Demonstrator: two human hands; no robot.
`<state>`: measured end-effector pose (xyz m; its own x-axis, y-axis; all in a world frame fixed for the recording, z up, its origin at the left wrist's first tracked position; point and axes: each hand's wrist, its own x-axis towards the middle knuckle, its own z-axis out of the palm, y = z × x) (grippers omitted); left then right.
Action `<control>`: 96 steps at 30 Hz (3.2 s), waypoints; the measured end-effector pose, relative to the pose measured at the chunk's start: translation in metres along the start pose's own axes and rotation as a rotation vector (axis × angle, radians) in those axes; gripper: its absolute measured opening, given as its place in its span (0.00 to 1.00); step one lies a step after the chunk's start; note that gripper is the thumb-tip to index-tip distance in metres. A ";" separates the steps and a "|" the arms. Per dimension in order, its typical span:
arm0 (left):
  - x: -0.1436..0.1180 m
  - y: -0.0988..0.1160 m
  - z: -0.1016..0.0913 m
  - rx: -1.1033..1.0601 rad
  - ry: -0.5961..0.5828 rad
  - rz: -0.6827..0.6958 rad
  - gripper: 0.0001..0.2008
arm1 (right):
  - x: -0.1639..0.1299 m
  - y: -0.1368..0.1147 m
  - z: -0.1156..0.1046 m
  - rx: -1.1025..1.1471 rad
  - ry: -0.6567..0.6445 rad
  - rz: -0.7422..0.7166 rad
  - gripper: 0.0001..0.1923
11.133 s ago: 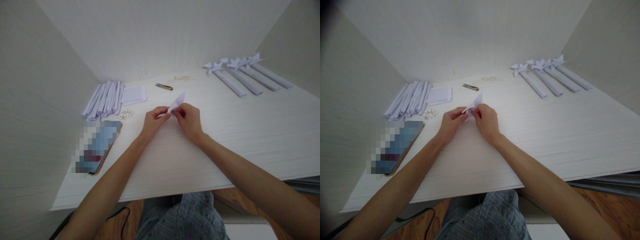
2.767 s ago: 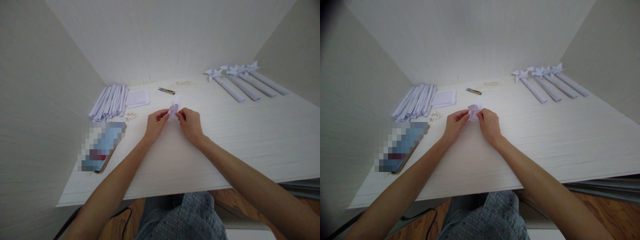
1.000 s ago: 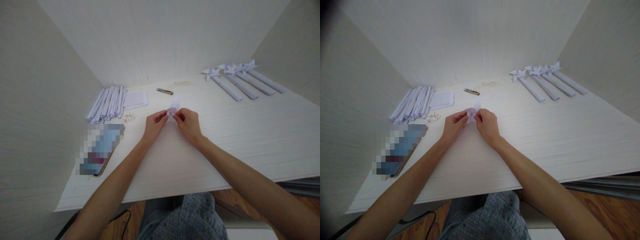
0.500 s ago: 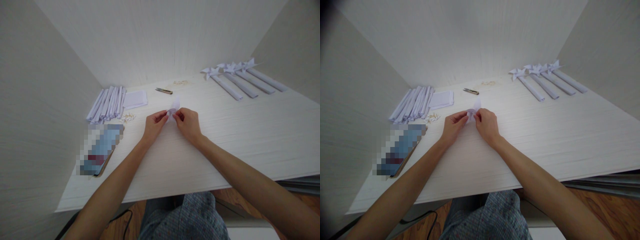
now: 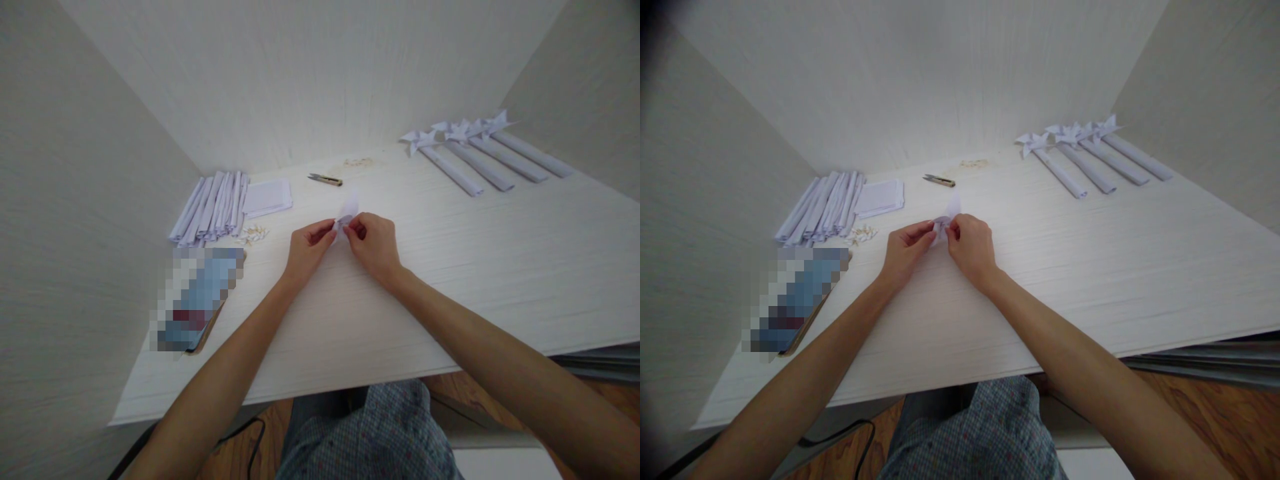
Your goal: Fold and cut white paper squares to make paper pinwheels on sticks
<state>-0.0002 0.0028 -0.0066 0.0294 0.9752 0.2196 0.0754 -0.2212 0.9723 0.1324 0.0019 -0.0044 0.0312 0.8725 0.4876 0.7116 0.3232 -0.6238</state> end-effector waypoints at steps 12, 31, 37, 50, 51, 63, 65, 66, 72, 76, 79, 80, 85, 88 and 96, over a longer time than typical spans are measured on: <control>0.000 -0.001 0.000 0.002 -0.025 0.017 0.13 | 0.001 0.000 0.000 0.006 -0.038 0.054 0.08; -0.002 0.001 -0.002 0.025 -0.093 0.040 0.15 | 0.001 0.002 0.001 0.005 -0.008 0.019 0.07; -0.002 0.002 -0.001 0.058 -0.095 0.056 0.15 | 0.002 0.000 0.000 -0.020 -0.044 0.043 0.11; -0.004 0.005 0.000 0.160 -0.083 0.146 0.20 | 0.001 0.000 -0.002 0.062 0.008 0.034 0.08; -0.005 0.005 0.001 0.172 -0.079 0.167 0.22 | 0.001 -0.001 -0.002 0.070 0.007 0.034 0.09; -0.016 0.015 0.002 0.336 -0.091 0.373 0.31 | 0.001 -0.003 -0.008 0.189 0.118 0.026 0.08; -0.017 0.016 0.003 0.350 -0.100 0.407 0.31 | 0.001 -0.003 -0.008 0.255 0.126 0.051 0.08; -0.017 0.016 0.003 0.356 -0.104 0.421 0.31 | 0.001 -0.003 -0.008 0.303 0.116 0.065 0.07; -0.016 0.014 0.002 0.431 -0.110 0.500 0.31 | 0.003 0.000 -0.008 0.531 -0.001 0.113 0.09; -0.016 0.012 0.002 0.500 -0.110 0.573 0.32 | 0.004 -0.002 -0.010 0.537 0.013 0.099 0.09; -0.017 0.011 0.002 0.544 -0.095 0.626 0.29 | 0.004 -0.003 -0.011 0.535 0.039 0.093 0.09; -0.017 0.011 0.003 0.557 -0.085 0.644 0.28 | 0.004 -0.003 -0.011 0.540 0.049 0.087 0.09; -0.018 0.010 0.003 0.611 -0.058 0.722 0.24 | 0.003 0.000 -0.009 0.577 0.078 0.032 0.08; -0.018 0.009 0.004 0.616 -0.056 0.746 0.24 | 0.002 0.001 -0.009 0.603 0.094 0.013 0.08; -0.017 0.007 0.004 0.618 -0.039 0.808 0.22 | 0.002 -0.003 -0.012 0.565 0.089 -0.036 0.08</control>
<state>0.0036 -0.0151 -0.0036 0.3317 0.5325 0.7787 0.5200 -0.7920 0.3200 0.1386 -0.0016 0.0062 0.0899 0.8311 0.5488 0.2285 0.5191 -0.8236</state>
